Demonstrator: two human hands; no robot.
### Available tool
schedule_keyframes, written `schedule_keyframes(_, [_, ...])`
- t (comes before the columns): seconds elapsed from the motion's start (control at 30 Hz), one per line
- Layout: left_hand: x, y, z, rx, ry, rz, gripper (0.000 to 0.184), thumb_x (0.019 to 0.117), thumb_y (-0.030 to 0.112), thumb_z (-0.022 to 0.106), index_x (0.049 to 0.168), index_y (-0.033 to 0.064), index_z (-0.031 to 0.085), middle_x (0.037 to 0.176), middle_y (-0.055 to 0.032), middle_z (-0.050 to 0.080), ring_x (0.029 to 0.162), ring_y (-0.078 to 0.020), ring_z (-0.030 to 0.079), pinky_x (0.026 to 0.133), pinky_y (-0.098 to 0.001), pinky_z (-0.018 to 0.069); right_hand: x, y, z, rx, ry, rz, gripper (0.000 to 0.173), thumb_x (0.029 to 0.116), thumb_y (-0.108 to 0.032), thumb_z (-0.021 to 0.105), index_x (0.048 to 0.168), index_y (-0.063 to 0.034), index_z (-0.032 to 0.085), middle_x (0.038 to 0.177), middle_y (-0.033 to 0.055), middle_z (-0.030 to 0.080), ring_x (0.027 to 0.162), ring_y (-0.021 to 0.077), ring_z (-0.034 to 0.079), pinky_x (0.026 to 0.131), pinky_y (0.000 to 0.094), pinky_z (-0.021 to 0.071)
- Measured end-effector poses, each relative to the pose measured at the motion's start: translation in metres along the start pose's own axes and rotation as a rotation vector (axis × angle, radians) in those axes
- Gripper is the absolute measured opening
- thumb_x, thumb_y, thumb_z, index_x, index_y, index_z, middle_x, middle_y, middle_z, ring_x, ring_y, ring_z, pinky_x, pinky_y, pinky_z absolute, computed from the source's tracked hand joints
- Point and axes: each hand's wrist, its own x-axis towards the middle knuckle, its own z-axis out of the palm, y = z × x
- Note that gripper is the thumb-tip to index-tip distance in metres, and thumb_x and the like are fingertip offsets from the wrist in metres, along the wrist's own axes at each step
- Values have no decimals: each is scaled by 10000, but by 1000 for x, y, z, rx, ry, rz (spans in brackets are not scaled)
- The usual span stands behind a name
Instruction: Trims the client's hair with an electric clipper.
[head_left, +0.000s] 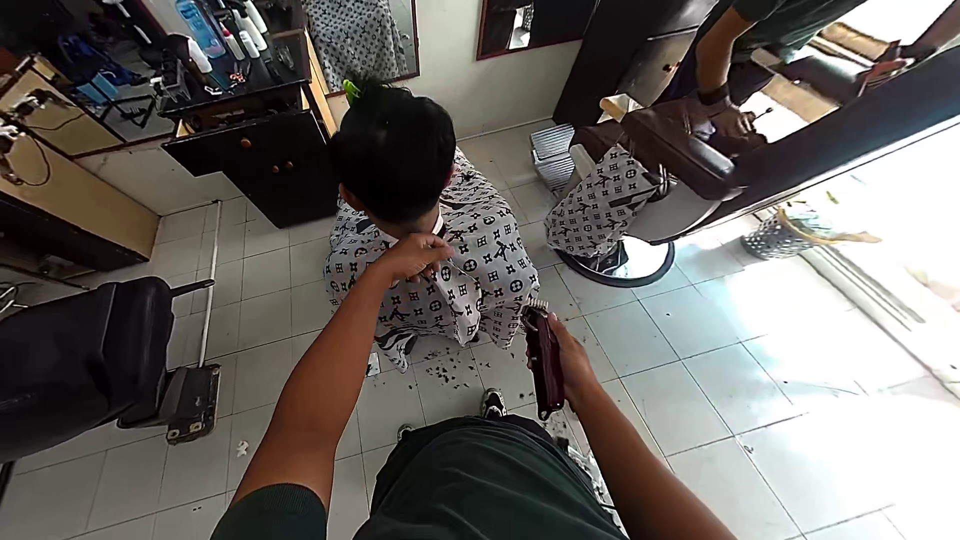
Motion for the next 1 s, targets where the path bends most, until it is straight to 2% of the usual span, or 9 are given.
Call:
schedule_keyframes(0.07, [2,3,11,-87,58,98,216,1066,195,552,1175,45,663,704,10,606,531,-38,525,464,-176,410,4,-9,0,-19,-39,-7,478,1127,-398,324,1155,-28,626,773,73,672,554,145,641,480,301,566])
schedule_keyframes(0.13, [8,5,15,-176,208,253,200,1068,150,529,1106,22,678,689,21,625,538,-22,542,478,-163,427,12,-15,5,-27,-77,-18,466,1127,-395,323,1138,-45,630,749,56,665,550,131,632,483,291,558])
schedule_keyframes(0.23, [4,7,16,-118,142,18,278,1095,250,488,1191,55,661,746,-8,629,571,-63,548,490,-196,413,22,-25,18,-56,-164,-27,424,1129,-362,333,1154,-49,618,777,50,662,596,126,644,524,290,570])
schedule_keyframes(0.33, [-24,1,28,-104,130,-34,276,1090,260,500,1208,71,664,751,-18,625,571,-72,546,485,-198,412,37,-44,45,-141,-283,-116,410,1131,-295,328,1134,-15,628,806,45,679,616,110,648,562,280,580])
schedule_keyframes(0.5, [-71,-53,62,22,275,-175,292,1069,294,557,1220,65,656,856,-26,644,650,-69,556,587,-235,463,72,-71,111,-484,-453,-283,352,1072,-270,547,1198,53,608,967,146,671,840,183,665,801,370,568])
schedule_keyframes(0.6, [-98,-89,82,175,270,-262,340,1062,303,560,1237,33,668,1017,-131,695,838,-200,653,803,-408,541,81,-79,148,-662,-576,-305,450,1024,-382,628,1212,26,630,988,160,676,840,218,649,793,412,551])
schedule_keyframes(0.67, [-116,-109,97,195,301,-306,347,1062,297,556,1240,22,670,1043,-164,706,892,-247,679,860,-461,546,82,-80,165,-715,-618,-297,490,1007,-431,643,1195,21,632,970,166,668,816,236,642,771,433,549])
schedule_keyframes(0.83, [-157,-133,144,32,408,-439,294,1062,275,573,1221,50,674,936,-92,692,735,-149,624,684,-341,524,89,-76,178,-743,-627,-242,538,1000,-505,624,1155,10,643,905,152,653,726,208,605,669,391,526])
schedule_keyframes(1.0, [-176,-156,182,-98,432,-554,275,1065,280,569,1211,70,672,839,-47,666,648,-112,585,591,-296,488,84,-73,177,-725,-640,-336,596,993,-528,619,1243,12,582,1001,195,644,843,284,618,755,487,521])
